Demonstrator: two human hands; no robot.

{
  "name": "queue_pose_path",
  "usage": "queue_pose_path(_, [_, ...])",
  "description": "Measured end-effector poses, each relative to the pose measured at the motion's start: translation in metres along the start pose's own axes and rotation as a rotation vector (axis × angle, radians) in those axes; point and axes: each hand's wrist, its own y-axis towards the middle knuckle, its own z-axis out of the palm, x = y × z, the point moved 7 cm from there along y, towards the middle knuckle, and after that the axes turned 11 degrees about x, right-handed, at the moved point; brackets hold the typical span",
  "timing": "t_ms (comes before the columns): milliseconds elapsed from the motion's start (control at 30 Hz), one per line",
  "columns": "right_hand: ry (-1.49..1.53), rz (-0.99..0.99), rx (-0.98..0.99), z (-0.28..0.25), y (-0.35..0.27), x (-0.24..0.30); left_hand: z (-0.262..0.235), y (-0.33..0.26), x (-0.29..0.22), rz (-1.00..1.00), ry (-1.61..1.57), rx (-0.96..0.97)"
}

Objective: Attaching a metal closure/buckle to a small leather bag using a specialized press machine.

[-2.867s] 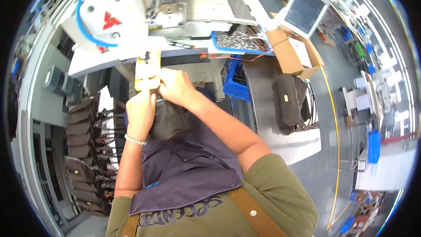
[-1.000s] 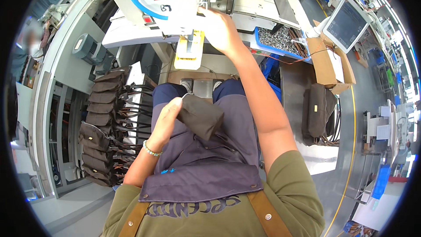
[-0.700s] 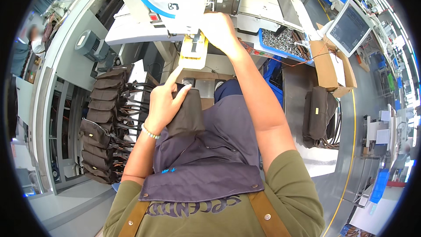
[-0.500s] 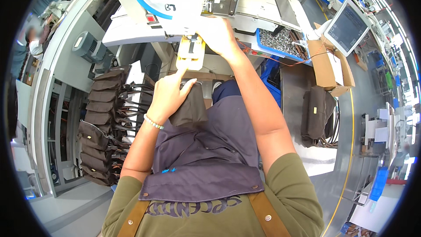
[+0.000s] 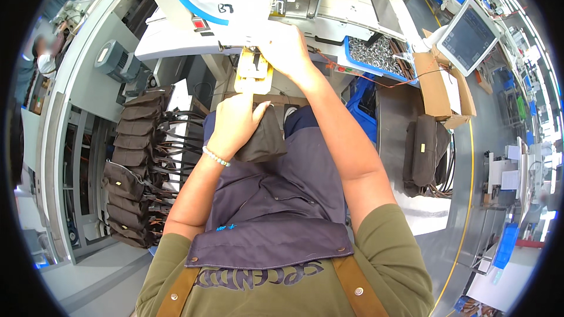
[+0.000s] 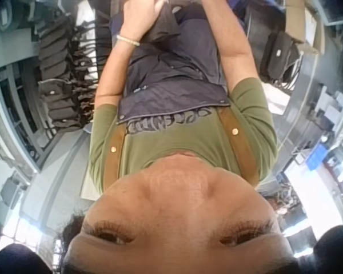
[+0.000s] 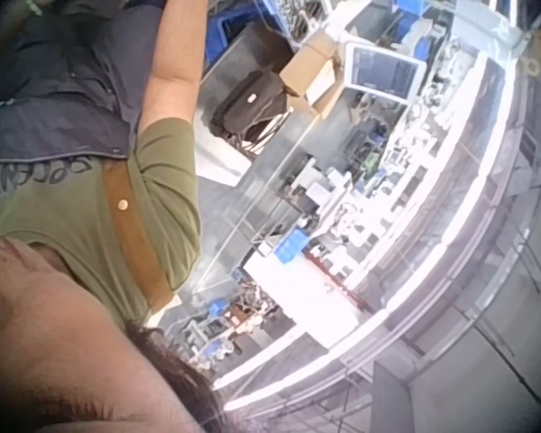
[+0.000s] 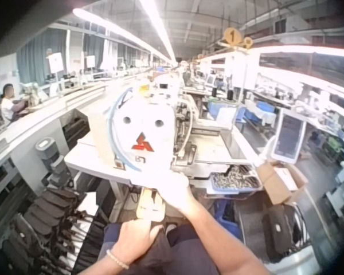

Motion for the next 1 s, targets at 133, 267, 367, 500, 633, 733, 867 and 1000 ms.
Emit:
queue_pose_path(133, [0.071, 0.039, -0.037, 0.002, -0.003, -0.002, -0.001, 0.000, 0.006, 0.027, 0.029, -0.018])
queue_pose_path(267, [0.068, -0.013, -0.085, 0.001, -0.005, 0.006, 0.002, -0.001, 0.009, 0.015, 0.042, -0.044])
queue_pose_path(367, [0.017, -0.019, -0.102, 0.001, -0.004, 0.008, 0.003, -0.001, 0.008, 0.021, 0.018, -0.054])
queue_pose_path(500, [0.061, -0.021, -0.108, 0.002, -0.005, 0.006, 0.001, -0.002, 0.008, -0.008, 0.016, -0.046])
queue_pose_path(633, [-0.038, -0.022, -0.065, 0.004, -0.003, 0.006, -0.002, -0.005, 0.007, -0.013, 0.021, -0.032])
queue_pose_path(733, [-0.092, -0.086, -0.036, 0.001, -0.002, 0.011, -0.003, -0.005, 0.007, -0.005, 0.030, -0.018])
queue_pose_path(867, [-0.069, -0.130, 0.011, -0.004, -0.005, 0.016, -0.006, -0.006, 0.008, -0.001, 0.001, -0.036])
queue_pose_path(1000, [-0.105, -0.177, -0.025, -0.007, -0.007, 0.021, -0.007, -0.006, 0.006, -0.001, 0.005, -0.044])
